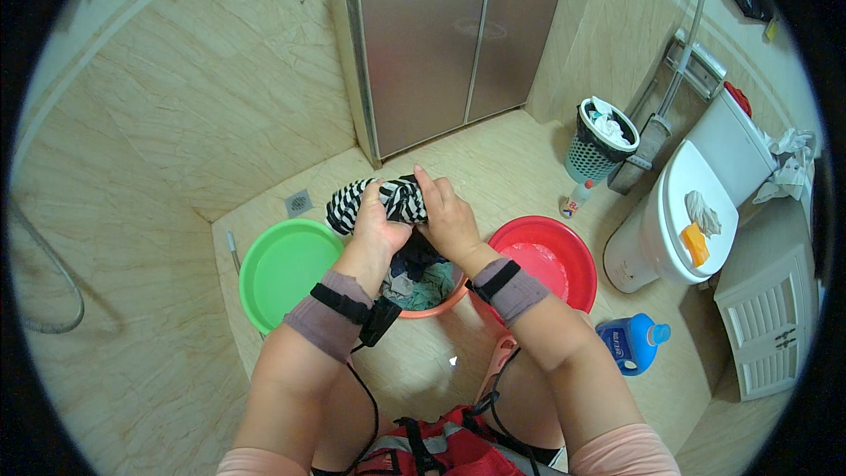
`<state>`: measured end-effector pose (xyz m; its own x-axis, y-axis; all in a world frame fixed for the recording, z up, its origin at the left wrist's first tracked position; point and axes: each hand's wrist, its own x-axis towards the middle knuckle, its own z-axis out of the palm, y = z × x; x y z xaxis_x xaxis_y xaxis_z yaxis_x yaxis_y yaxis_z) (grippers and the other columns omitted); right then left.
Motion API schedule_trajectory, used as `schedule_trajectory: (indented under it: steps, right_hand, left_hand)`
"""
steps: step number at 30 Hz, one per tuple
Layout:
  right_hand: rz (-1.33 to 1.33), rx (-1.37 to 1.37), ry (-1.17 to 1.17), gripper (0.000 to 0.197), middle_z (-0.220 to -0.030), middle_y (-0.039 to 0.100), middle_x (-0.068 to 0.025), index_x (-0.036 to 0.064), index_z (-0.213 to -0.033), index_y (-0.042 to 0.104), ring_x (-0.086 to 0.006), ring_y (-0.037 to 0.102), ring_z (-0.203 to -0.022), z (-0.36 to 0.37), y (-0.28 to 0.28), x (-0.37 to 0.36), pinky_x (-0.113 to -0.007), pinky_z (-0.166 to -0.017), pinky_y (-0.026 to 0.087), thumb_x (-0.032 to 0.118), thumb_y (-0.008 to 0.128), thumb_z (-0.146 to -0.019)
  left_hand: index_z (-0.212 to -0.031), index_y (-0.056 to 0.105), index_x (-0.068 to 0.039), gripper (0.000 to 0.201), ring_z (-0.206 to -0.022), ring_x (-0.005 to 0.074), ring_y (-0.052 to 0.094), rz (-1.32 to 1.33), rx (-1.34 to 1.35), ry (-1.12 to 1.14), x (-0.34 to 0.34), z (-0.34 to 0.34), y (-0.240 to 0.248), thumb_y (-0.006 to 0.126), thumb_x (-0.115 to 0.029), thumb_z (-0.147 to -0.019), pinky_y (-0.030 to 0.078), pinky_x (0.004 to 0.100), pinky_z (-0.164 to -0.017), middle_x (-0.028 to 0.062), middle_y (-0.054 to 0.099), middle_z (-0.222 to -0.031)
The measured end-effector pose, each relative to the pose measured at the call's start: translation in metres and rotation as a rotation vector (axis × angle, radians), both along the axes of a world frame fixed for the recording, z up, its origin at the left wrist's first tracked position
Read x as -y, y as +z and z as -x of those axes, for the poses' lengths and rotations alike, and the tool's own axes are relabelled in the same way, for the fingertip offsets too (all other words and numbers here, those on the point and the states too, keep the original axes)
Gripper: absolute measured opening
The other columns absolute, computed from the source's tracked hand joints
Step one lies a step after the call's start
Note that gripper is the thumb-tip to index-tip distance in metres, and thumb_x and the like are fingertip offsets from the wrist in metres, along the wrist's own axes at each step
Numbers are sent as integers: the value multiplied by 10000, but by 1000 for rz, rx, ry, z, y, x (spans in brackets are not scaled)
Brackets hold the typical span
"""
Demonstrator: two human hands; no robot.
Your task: The person fills a red basin with water from a shower head, adds laundry detergent, and then hand-washes several pieces of clothing by scrubbing them in a second basin.
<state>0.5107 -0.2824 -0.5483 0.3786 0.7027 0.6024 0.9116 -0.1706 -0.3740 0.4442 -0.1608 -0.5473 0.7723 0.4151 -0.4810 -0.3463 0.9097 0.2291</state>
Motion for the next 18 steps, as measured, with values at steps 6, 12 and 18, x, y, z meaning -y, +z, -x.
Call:
schedule_trajectory:
  steps: [6, 12, 18]
  right_hand:
    - [99, -237, -16, 616, -919, 603, -186, 34, -1143, 510, -390, 604, -841, -4, -4, -15, -447, -699, 506, 109, 768, -590]
    - [270, -727, 136, 355, -724, 638, -191, -54, -817, 599, -260, 644, -693, -13, -11, -23, -352, -684, 511, 103, 713, -520]
    - [267, -1302, 287, 219, -644, 596, -81, 4, -758, 571, -168, 513, -457, -7, -6, -22, -316, -419, 405, 5, 690, -574]
  left_hand:
    - [-870, 612, -98, 124, -833, 268, 633, -152, -41, 28, -11, 2, -13, 620, -196, -794, 506, 441, -840, 74, 665, -907]
    - [-837, 625, -108, 87, -799, 260, 636, -220, -126, 19, -25, 3, -29, 619, -176, -782, 512, 443, -814, 56, 667, -836]
    - [-837, 609, -68, 107, -755, 234, 623, -344, -48, -54, -26, 9, -16, 588, -165, -798, 522, 392, -724, 73, 639, -786]
